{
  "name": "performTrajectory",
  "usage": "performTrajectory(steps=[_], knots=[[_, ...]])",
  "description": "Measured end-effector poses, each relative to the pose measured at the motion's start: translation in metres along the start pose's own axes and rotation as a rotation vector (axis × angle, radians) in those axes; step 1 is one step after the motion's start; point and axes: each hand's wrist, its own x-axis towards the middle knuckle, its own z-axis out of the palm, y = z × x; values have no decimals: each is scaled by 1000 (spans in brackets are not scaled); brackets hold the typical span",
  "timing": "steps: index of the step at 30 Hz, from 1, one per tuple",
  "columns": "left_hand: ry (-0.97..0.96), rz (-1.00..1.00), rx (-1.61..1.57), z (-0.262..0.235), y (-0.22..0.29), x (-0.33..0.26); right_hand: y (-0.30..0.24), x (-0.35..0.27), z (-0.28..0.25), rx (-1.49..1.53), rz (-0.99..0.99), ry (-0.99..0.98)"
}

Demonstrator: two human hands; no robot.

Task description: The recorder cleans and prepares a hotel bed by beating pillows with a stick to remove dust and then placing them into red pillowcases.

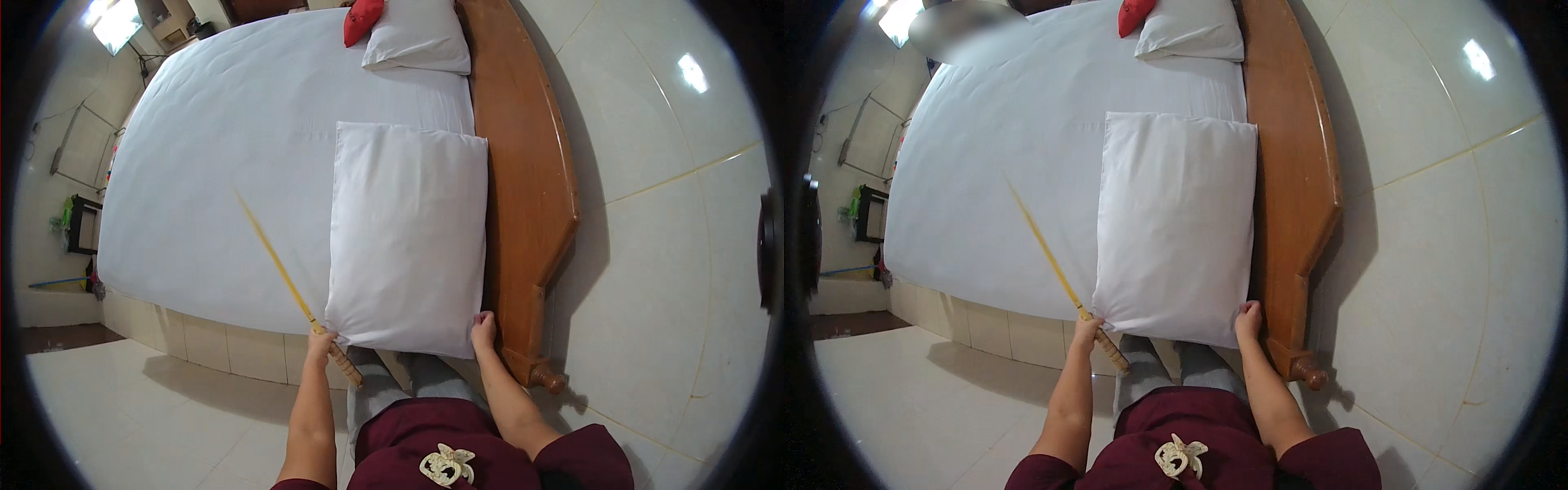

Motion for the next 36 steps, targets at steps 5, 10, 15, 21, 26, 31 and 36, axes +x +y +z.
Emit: performTrajectory(steps=[5, 10, 15, 21, 26, 31, 36], knots=[[-72, 15, -68, -37, -7, 11, 6, -43, 8, -158, 53, -175], [252, 249, -193, -65, 43, 8, -130, -91, 8, 42, -649, -150], [-173, 275, -490, -7, 146, -58, -244, -152, 43, 299, -835, -631], [-553, 333, -118, -13, 132, -62, -238, -127, 6, 337, -562, -422], [204, 257, 43, -94, 46, 15, -141, -121, -51, -449, -341, -1058], [558, 224, 190, -177, 9, 38, -164, -130, -95, -269, -287, -790], [698, 191, 297, -179, 17, 32, -148, -147, -87, -340, -105, -928]])
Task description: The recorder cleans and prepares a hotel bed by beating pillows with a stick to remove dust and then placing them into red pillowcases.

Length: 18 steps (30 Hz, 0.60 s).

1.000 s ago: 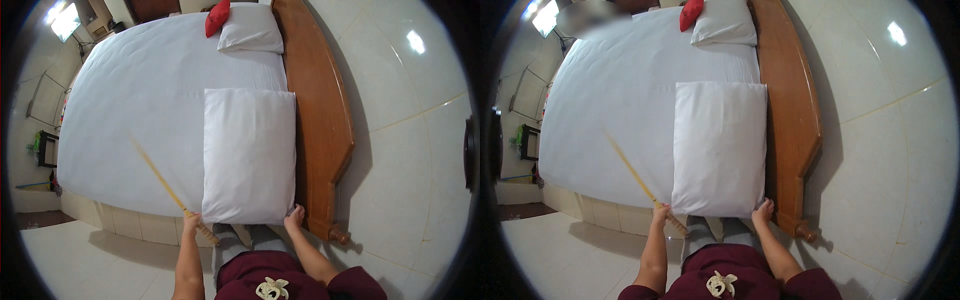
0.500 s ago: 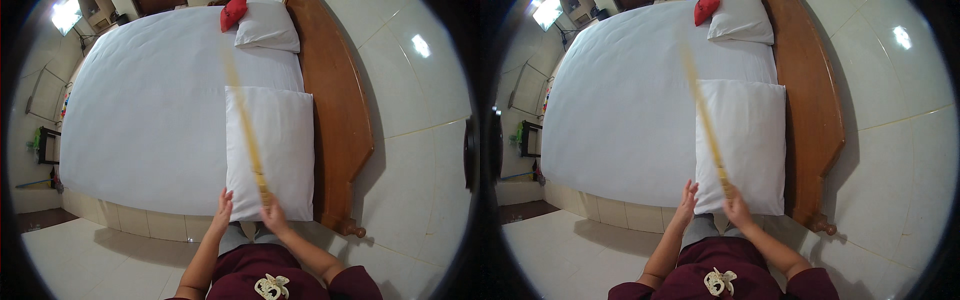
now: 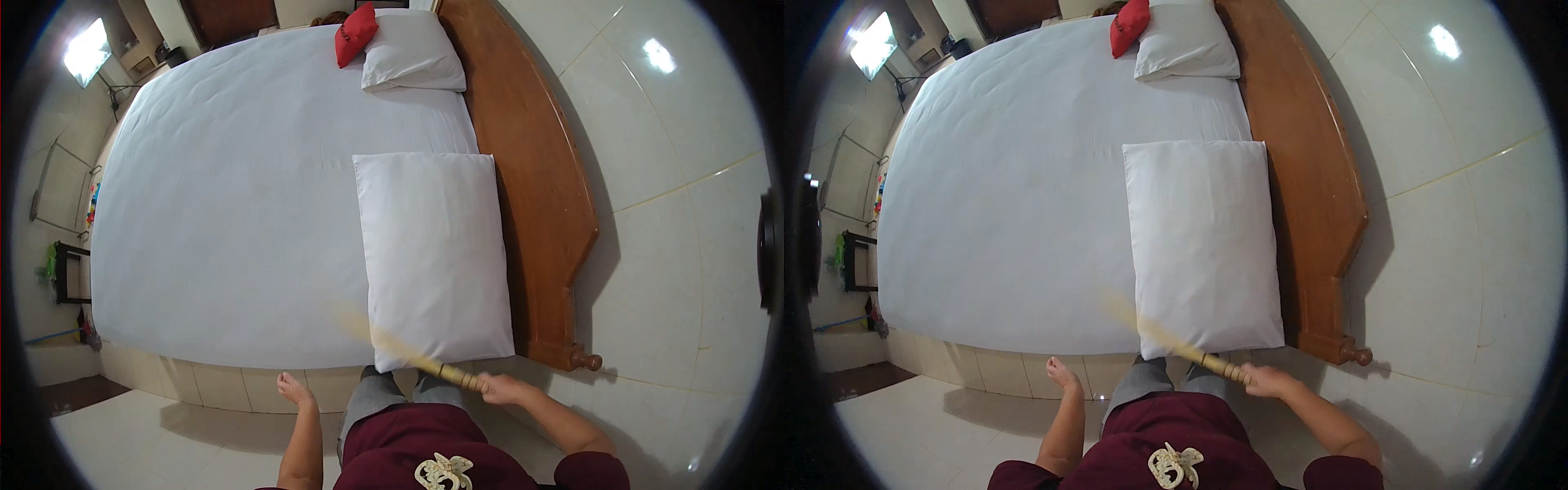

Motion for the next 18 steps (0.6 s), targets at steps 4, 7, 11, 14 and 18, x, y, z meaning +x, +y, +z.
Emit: performTrajectory(steps=[4, 7, 11, 14, 18], knots=[[110, 33, -44, 26, 21, 5, 3, 10, 2, -40, -163, 64], [92, 101, -85, 68, 58, -13, 1, 54, -25, 444, -91, 685], [-525, 102, -359, 140, 96, -6, -6, 137, -93, 406, 57, 950], [-805, 100, -344, 197, 144, -34, 20, 182, -127, 291, 172, 1039], [-1063, -41, -326, 226, 204, -43, 64, 238, -154, 341, 92, 899]])
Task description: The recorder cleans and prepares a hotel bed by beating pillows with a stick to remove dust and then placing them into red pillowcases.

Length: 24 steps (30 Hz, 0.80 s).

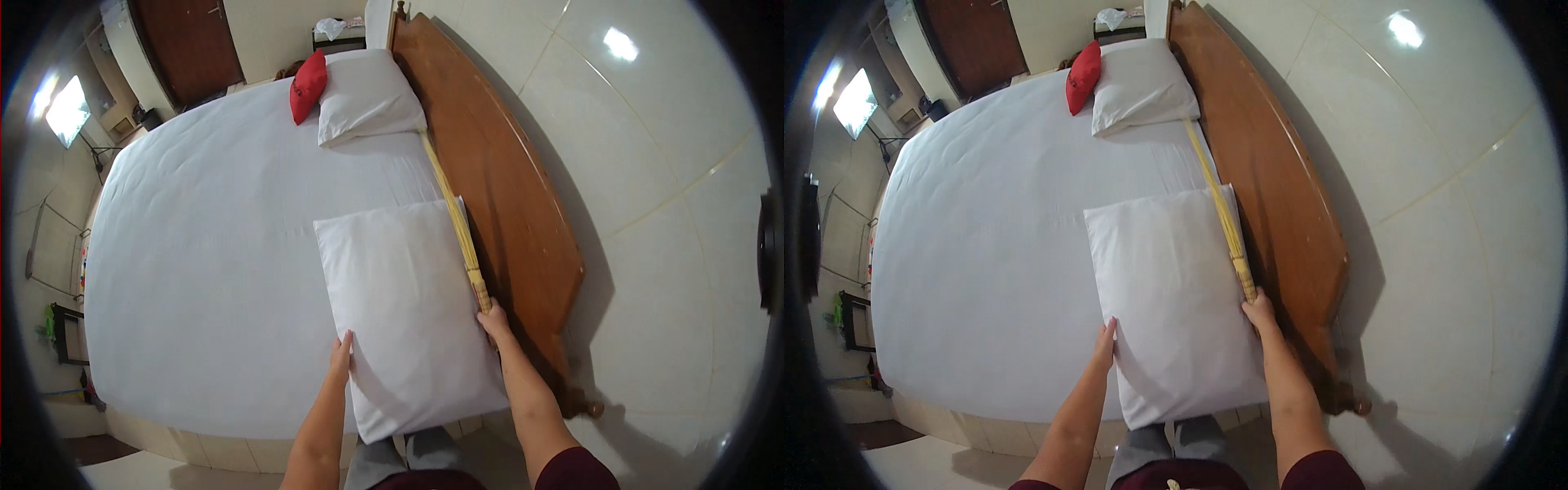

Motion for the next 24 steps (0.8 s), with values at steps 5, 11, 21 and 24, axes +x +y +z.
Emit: performTrajectory(steps=[5, 11, 21, 24], knots=[[9, -88, -3, 11, 25, 21, 28, 38, 13, 201, 21, -152], [-61, 109, -166, 27, 71, -3, -41, 32, -40, 337, -232, -2], [-30, 170, -157, 41, 226, 38, -168, 111, -109, 431, -380, 143], [20, 220, -74, 45, 234, 52, -176, 124, -108, 206, -134, 81]])
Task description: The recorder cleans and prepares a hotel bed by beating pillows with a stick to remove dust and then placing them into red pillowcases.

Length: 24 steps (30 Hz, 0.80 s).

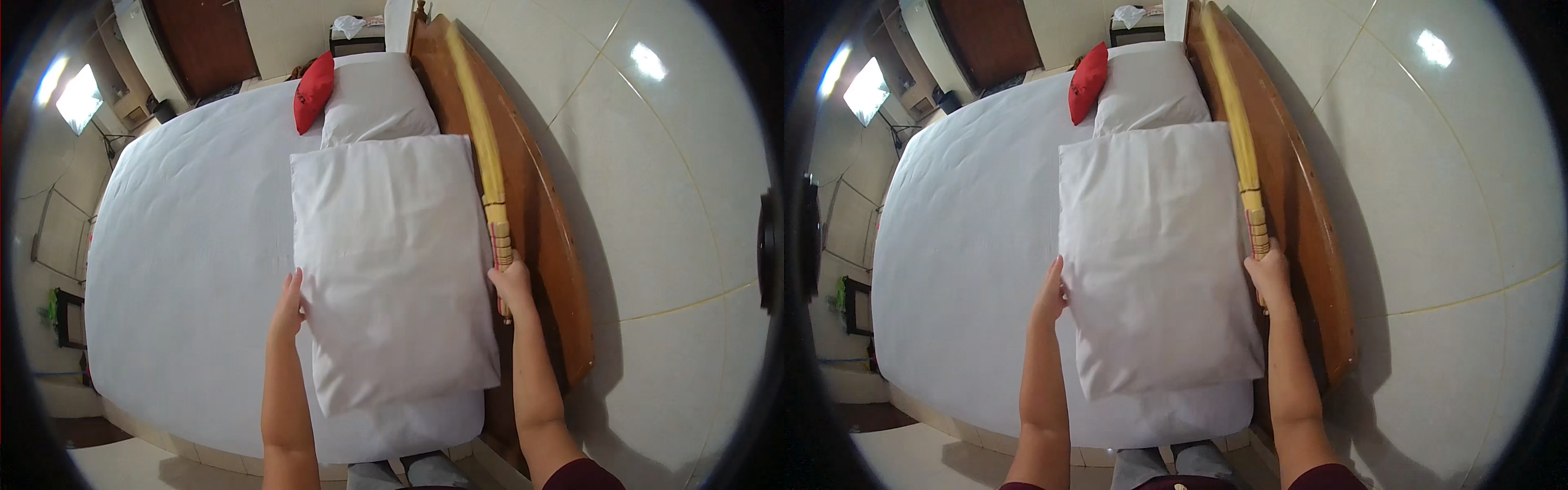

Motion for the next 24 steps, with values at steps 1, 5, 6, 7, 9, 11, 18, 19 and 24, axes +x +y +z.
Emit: performTrajectory(steps=[1, 5, 6, 7, 9, 11, 18, 19, 24], knots=[[92, -108, 168, -2, -9, 1, 8, -2, 5, -87, -47, 24], [172, -153, 612, -40, -106, -3, 75, -32, 38, -183, -5, 3], [177, -202, 660, -40, -124, -17, 91, -42, 41, -200, 16, -13], [173, -162, 608, -53, -152, -29, 103, -53, 46, -198, 17, -27], [89, -245, 541, -42, -160, -60, 134, -68, 43, -225, 160, -120], [29, -329, 471, -35, -164, -85, 161, -80, 50, -182, 202, -144], [-31, -137, 110, -61, -207, -121, 171, -110, 48, 58, 66, -76], [-67, -158, -28, -56, -202, -123, 183, -109, 40, 21, 28, -12], [159, -265, 110, -63, -193, -113, 163, -121, 45, -220, 93, -29]])
